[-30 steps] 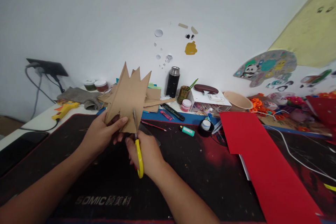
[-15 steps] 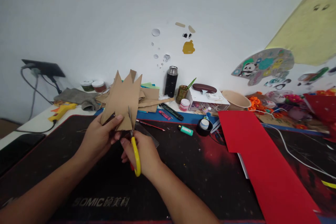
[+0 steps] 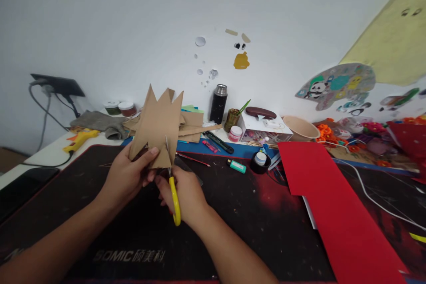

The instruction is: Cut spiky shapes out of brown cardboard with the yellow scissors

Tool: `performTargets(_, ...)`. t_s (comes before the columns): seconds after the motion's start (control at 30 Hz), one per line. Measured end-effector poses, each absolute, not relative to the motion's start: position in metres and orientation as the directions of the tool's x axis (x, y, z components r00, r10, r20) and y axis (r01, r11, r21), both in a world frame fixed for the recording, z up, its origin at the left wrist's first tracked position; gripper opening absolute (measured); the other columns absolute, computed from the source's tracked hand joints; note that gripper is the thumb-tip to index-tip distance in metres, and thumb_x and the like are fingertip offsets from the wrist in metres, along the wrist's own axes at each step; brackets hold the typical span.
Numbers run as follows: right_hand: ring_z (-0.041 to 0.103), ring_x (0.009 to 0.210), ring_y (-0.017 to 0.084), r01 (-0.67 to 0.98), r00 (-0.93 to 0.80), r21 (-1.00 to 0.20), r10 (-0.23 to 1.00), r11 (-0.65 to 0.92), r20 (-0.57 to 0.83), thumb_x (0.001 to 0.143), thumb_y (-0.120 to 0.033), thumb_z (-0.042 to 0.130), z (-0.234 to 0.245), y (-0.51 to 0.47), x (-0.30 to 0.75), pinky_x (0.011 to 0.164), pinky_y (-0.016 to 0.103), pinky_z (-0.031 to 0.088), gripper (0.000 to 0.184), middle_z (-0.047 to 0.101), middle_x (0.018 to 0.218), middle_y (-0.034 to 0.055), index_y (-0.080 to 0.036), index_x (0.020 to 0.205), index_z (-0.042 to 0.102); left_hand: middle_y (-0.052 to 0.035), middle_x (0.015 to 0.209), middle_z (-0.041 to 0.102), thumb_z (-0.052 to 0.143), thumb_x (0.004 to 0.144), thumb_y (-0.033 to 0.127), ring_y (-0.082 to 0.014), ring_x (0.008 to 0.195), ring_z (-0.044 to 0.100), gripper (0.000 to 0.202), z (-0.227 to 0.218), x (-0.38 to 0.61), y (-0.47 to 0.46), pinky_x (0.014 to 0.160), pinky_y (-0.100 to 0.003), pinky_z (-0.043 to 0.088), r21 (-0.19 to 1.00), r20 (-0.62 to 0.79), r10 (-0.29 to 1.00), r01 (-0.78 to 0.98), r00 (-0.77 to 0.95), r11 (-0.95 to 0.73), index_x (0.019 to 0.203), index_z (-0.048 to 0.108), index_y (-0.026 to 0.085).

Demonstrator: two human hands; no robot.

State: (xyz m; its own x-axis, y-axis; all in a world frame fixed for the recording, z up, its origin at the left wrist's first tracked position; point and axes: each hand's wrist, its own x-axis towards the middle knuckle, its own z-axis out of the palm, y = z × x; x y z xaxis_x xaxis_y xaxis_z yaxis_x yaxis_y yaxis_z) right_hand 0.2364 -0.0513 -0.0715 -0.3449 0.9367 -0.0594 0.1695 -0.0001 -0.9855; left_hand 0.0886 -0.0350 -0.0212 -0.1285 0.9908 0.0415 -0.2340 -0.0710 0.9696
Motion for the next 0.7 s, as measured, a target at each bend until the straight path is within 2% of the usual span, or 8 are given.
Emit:
performTargets(0.13, 0.058, 0.043, 0.010, 0.192, -0.350, -0.981, 0.931, -0.033, -0.100, 0.106, -0.045, 0.066, -0.067, -0.051, 0.240, 0.040, 0.017, 0.044, 0.024, 0.064, 0.066, -0.0044, -0.022, 0.105, 0.073, 0.0088, 0.054, 0.058, 0.089, 0.082, 0.040, -0.0102, 0.034, 0.048, 0.040, -0.023, 0.087, -0.035, 0.031, -0.019, 0.035, 0.974, 0.045, 0.993, -0.216, -0.113, -0.069, 0.097, 0.056, 0.023)
performTargets(0.37, 0.051, 0.036, 0.011, 0.290, -0.319, -0.955, 0.936, -0.053, -0.149, 0.108, -0.045, 0.063, -0.058, -0.052, 0.241, 0.039, 0.019, 0.039, 0.025, 0.054, 0.053, -0.0080, -0.022, 0.105, 0.074, 0.0096, 0.051, 0.058, 0.085, 0.085, 0.038, -0.0115, 0.035, 0.052, 0.037, -0.023, 0.086, -0.034, 0.031, -0.019, 0.038, 0.985, 0.101, 0.989, -0.131, -0.111, -0.116, 0.099, 0.054, 0.023)
performTargets(0.57, 0.058, 0.047, 0.013, 0.362, -0.281, -0.932, 0.955, 0.010, -0.099, 0.110, -0.044, 0.062, -0.060, -0.054, 0.241, 0.051, 0.022, 0.043, 0.026, 0.063, 0.062, -0.0031, -0.024, 0.110, 0.078, 0.0098, 0.051, 0.058, 0.085, 0.085, 0.040, -0.0113, 0.034, 0.051, 0.038, -0.021, 0.087, -0.036, 0.031, -0.018, 0.038, 0.988, 0.098, 0.989, -0.107, -0.113, -0.110, 0.099, 0.054, 0.022)
performTargets(0.7, 0.058, 0.047, 0.014, 0.364, -0.279, -0.931, 0.957, 0.022, -0.086, 0.110, -0.039, 0.060, -0.060, -0.055, 0.239, 0.052, 0.023, 0.044, 0.023, 0.064, 0.063, -0.0025, -0.025, 0.111, 0.078, 0.0094, 0.052, 0.059, 0.086, 0.083, 0.042, -0.0111, 0.034, 0.051, 0.042, -0.022, 0.087, -0.035, 0.030, -0.018, 0.037, 0.991, 0.083, 0.987, -0.095, -0.136, -0.096, 0.100, 0.054, 0.022)
